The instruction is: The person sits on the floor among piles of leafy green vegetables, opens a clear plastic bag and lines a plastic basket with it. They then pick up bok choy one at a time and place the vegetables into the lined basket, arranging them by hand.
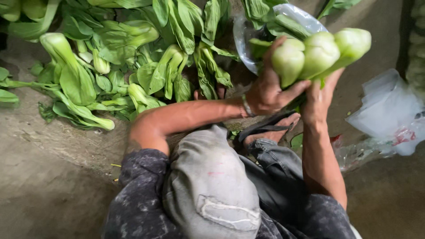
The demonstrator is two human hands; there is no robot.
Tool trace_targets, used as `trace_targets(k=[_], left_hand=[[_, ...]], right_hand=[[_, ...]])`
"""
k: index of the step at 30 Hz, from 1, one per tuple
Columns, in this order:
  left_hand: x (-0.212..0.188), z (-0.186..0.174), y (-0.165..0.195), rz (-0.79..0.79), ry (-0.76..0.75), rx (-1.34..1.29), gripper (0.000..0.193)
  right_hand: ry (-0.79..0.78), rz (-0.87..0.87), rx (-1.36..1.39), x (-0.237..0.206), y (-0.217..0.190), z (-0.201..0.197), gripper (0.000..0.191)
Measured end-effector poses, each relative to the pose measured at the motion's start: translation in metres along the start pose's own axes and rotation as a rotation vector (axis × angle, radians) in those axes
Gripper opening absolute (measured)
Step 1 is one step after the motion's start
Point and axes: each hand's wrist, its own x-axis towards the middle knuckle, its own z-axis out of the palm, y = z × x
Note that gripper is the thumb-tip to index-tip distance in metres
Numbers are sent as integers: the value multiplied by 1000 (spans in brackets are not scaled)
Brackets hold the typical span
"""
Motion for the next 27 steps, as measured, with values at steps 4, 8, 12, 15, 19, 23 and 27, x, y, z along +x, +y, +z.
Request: trace_targets(k=[4, 8, 12, 15, 19, 23, 27], left_hand=[[-9, 18, 4, -143, -89, -36, 101], [-21, 20, 3, -63, -236, -56, 106], [-24, 17, -1, -9, -363, -115, 111], [-19, 13, 4, 30, -437, -143, 115], [-12, 4, 17, 72, -502, -188, 119], [-18, -4, 20, 105, -574, -247, 124], [-14, -17, 16, 45, -657, -240, 115]], right_hand=[[-3, -47, -51, -13, 18, -16, 118], [57, -115, -134, -23, 35, -22, 135], [239, -139, -215, -25, 59, -25, 137], [129, 158, -84, -26, 75, -25, 136], [50, 241, -42, -33, 84, -28, 135], [66, 172, -31, -28, 86, -31, 134], [116, 151, -66, -11, 81, -38, 133]])
